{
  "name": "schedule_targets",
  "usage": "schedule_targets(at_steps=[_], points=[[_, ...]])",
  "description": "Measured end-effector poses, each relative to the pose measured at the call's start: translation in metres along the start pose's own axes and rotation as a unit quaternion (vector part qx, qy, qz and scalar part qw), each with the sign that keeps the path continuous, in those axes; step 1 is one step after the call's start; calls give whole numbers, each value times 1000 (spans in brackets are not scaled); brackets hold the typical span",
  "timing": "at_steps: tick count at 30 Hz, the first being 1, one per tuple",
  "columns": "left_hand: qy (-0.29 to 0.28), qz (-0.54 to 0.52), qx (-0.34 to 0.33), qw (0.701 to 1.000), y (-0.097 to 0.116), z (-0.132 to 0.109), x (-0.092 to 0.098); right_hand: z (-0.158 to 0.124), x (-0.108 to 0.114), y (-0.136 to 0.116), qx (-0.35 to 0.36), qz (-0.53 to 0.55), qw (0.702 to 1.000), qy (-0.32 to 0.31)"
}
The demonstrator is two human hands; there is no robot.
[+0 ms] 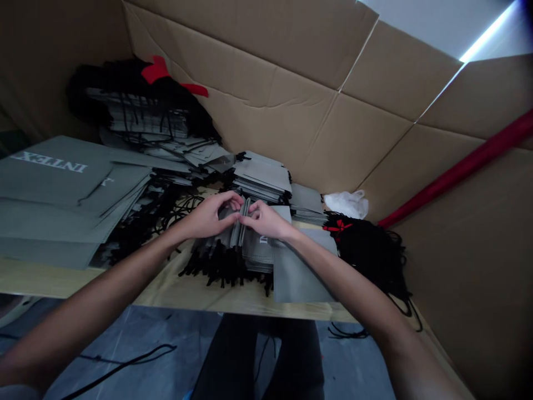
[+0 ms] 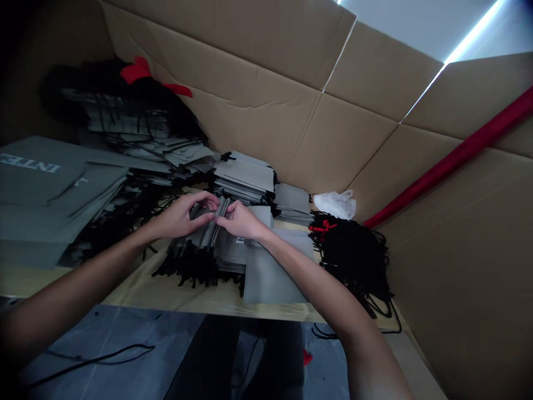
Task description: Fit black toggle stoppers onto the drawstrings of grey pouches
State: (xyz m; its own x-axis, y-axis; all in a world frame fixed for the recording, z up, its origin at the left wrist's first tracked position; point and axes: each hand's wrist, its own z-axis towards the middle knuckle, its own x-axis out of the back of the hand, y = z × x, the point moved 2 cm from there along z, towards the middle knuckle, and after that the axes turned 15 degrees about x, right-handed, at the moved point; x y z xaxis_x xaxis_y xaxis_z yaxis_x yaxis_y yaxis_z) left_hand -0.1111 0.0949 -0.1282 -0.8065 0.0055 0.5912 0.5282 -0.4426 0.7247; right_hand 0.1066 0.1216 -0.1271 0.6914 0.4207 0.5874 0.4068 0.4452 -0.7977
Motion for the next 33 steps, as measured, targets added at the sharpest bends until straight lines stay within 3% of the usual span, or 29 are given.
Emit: schedule_targets(at_steps=[11,18,27,33], points=[[76,-73,-27,994,-27,-4,-14,-2,-1,25,-14,109,992,61],[54,-53,-55,996,-27,-3,-14,-4,-1,30,-27,134,988,75],[17,-35,-83,996,-23,-7,-17,-7,-6,21,54,69,988,127],[68,-22,-62,996,-23,-10,-13,-8,-3,37,60,17,983,173]])
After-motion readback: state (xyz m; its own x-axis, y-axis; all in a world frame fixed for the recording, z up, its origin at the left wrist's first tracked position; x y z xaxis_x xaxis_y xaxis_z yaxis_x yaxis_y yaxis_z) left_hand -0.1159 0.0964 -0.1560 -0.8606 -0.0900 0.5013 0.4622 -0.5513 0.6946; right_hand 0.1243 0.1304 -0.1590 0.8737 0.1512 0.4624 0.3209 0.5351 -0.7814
